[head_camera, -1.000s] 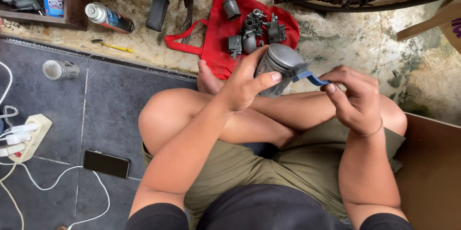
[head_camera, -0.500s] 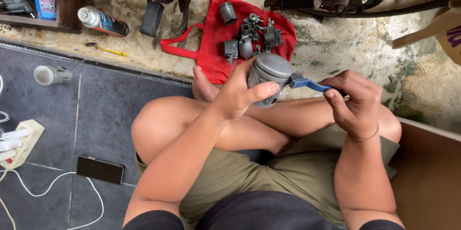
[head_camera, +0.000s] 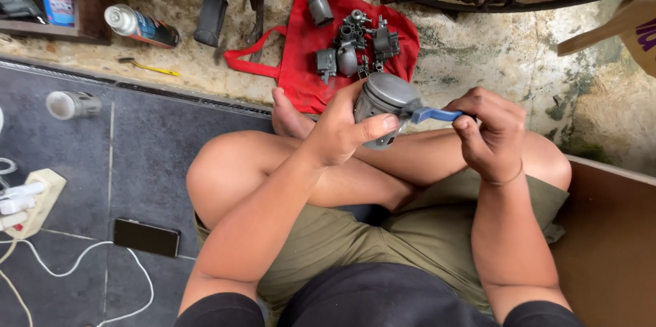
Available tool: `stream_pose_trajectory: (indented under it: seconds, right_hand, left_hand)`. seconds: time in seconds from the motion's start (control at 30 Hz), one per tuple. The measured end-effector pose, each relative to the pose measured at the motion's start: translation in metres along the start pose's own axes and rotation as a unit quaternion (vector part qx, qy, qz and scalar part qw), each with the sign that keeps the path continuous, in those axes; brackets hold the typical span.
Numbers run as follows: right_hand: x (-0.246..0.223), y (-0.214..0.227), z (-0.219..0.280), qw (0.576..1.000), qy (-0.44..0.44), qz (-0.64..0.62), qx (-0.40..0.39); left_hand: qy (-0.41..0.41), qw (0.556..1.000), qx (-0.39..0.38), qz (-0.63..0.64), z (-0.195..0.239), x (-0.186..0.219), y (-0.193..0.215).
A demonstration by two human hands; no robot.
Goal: A person cleans a motorcycle piston and other engine components using a brush and a small tool while sitting on the floor.
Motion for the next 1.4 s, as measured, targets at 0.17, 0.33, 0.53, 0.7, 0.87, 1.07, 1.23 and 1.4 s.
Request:
stream_pose_trajectory:
  seconds: [0.17, 0.33, 0.53, 0.7, 0.87, 1.07, 1.23, 1.4]
  right_hand:
    - [0.003, -0.002, 0.005, 1.0, -0.01, 0.002, 0.002]
    - [0.004, 0.003, 0.011, 1.0, 0.004, -0.015, 0.001]
    - [-0.013, -0.003, 0.007, 0.998, -0.049, 0.034, -0.025]
    - [0.005, 0.008, 0.022, 0.995, -0.076, 0.057, -0.018]
    - [-0.002, 0.002, 0.017, 0.997, -0.045, 0.061, -0.028]
    - [-0.008, 0.0, 0.017, 0.997, -0.048, 0.061, -0.026]
    - [0.004, 0.009, 0.025, 0.997, -0.061, 0.052, -0.017]
    - [-0.013, 0.002, 0.013, 0.998, -0.059, 0.031, -0.017]
  left_hand:
    - [0.013, 0.999, 0.014, -0.036, -0.003, -0.009, 0.004]
    - [0.018, 0.999, 0.016, -0.028, 0.004, 0.0, 0.0]
    - [0.01, 1.0, -0.002, 0.0, 0.003, -0.002, 0.0]
    - [-0.004, 0.992, 0.056, -0.109, 0.007, 0.018, 0.003]
    - [-0.017, 0.999, 0.017, -0.03, 0.005, 0.009, 0.001]
    - [-0.034, 0.997, 0.037, -0.058, 0.005, 0.011, 0.002]
    - [-0.028, 0.999, 0.001, -0.037, 0.007, 0.02, 0.0]
    - [-0.02, 1.0, -0.01, -0.019, 0.003, 0.005, -0.004]
Point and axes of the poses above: each hand's wrist, its own z-axis away from the middle knuckle, its own y-axis out of the back of the hand, x = y × z, the point moved 7 cm from there along -z, towards the middle knuckle, and after that the axes turned 11 degrees about y, right-handed, at the moved point
